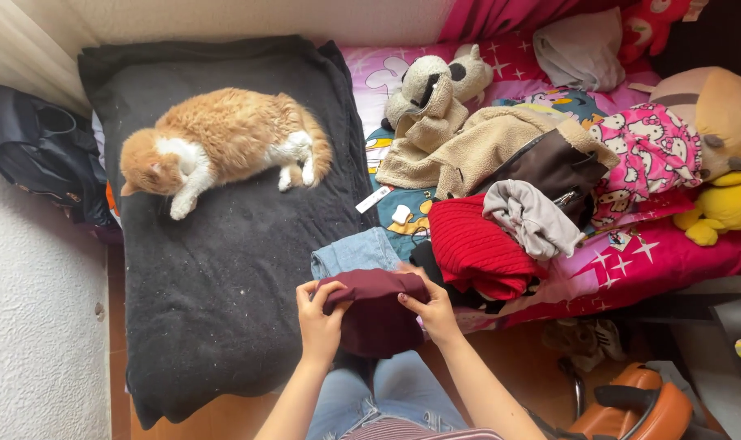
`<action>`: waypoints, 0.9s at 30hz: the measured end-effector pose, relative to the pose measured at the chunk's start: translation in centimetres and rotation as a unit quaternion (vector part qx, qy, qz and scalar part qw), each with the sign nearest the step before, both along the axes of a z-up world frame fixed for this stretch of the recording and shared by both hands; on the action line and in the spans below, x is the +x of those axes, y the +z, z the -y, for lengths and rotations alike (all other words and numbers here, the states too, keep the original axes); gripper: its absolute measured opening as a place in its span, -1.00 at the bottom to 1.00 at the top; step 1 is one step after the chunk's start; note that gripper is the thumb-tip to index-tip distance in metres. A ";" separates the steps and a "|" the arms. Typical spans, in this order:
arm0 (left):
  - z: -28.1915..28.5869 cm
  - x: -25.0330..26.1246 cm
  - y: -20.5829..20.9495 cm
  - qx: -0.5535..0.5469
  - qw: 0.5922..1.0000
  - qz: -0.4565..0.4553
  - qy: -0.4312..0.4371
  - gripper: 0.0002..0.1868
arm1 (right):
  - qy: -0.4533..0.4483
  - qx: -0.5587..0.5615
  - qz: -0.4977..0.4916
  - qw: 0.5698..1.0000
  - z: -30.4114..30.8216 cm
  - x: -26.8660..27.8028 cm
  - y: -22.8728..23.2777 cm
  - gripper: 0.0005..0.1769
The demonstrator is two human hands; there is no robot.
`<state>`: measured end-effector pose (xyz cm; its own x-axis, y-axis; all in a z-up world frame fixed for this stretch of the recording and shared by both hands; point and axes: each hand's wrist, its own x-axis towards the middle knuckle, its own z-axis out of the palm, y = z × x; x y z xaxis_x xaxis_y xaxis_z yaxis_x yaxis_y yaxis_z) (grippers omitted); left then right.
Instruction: The person moves a container, arranges shoes and clothes in a closet, folds a garment, and places cosmetic items on a shelf.
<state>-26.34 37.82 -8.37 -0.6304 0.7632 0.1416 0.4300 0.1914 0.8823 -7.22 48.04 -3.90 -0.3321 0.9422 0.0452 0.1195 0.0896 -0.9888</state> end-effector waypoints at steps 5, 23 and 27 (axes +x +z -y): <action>-2.1 -0.6 -4.1 0.021 0.957 0.264 -0.119 -0.78 | -0.038 -0.241 -0.145 0.959 -2.5 0.7 -5.2 -0.92; -8.0 1.6 -8.4 -0.186 0.892 0.409 0.048 0.02 | 0.144 -0.410 0.040 0.900 -11.7 0.0 -12.5 0.32; -8.0 1.6 -10.0 -0.216 0.886 0.408 0.048 0.29 | 0.136 -0.437 0.048 0.888 -12.5 -0.8 -12.8 0.21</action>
<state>-24.76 45.81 -18.39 -0.4535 0.5721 -0.6834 -0.3549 0.5874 0.7273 -8.02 60.52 -16.73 -0.5151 0.4885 -0.7042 0.2974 -0.6687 -0.6814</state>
